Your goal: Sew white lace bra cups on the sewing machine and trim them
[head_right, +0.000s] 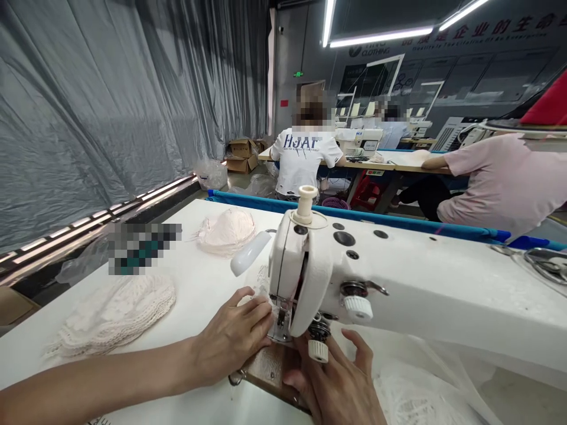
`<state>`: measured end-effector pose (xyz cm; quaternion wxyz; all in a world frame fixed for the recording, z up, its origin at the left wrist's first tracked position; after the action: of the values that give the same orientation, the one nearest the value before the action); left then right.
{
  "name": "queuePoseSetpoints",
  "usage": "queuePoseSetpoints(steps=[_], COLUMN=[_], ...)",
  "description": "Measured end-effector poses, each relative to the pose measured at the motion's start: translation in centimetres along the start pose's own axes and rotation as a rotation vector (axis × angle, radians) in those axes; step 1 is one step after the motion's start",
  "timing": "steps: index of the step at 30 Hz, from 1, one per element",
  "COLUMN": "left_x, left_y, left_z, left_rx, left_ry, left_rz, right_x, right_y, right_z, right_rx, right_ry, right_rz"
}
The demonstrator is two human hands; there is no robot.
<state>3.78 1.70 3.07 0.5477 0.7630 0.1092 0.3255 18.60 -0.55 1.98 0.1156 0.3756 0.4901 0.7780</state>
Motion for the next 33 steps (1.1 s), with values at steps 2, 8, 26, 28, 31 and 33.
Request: queuePoseSetpoints(steps=[2, 8, 26, 28, 31, 33], left_x=[0.3, 0.0, -1.6, -2.3, -3.7, -4.1], left_y=[-0.2, -0.3, 1.4, 2.0, 2.8, 3.0], left_z=[-0.5, -0.9, -2.5, -2.7, -2.7, -2.4], left_rx=[-0.002, -0.011, -0.836, -0.96, -1.278, -1.486], left_ry=[0.013, 0.089, 0.438, 0.475, 0.571, 0.604], left_rz=[-0.022, -0.074, -0.518, -0.467, -0.458, -0.498], right_x=[0.0, -0.3, 1.6, 1.8, 1.9, 1.8], right_y=[-0.1, 0.1, -1.1, -0.7, -0.1, 0.4], right_z=[0.1, 0.3, -3.6, -3.6, -4.1, -4.6], right_rx=[-0.002, 0.024, 0.958, 1.036, 1.199, 1.382], right_ry=[-0.005, -0.062, -0.647, -0.647, -0.653, -0.687], right_rz=[-0.009, -0.007, -0.263, -0.3, -0.327, -0.318])
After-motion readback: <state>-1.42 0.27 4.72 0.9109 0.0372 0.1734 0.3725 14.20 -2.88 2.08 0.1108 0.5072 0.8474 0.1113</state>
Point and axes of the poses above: each hand's wrist, its own x-axis towards the middle knuckle, its own y-axis out of the back of the hand, z = x × y, the point moved 5 cm from there along x, towards the middle knuckle, and after that the axes turned 5 degrees about -z, right-handed, at the moved point
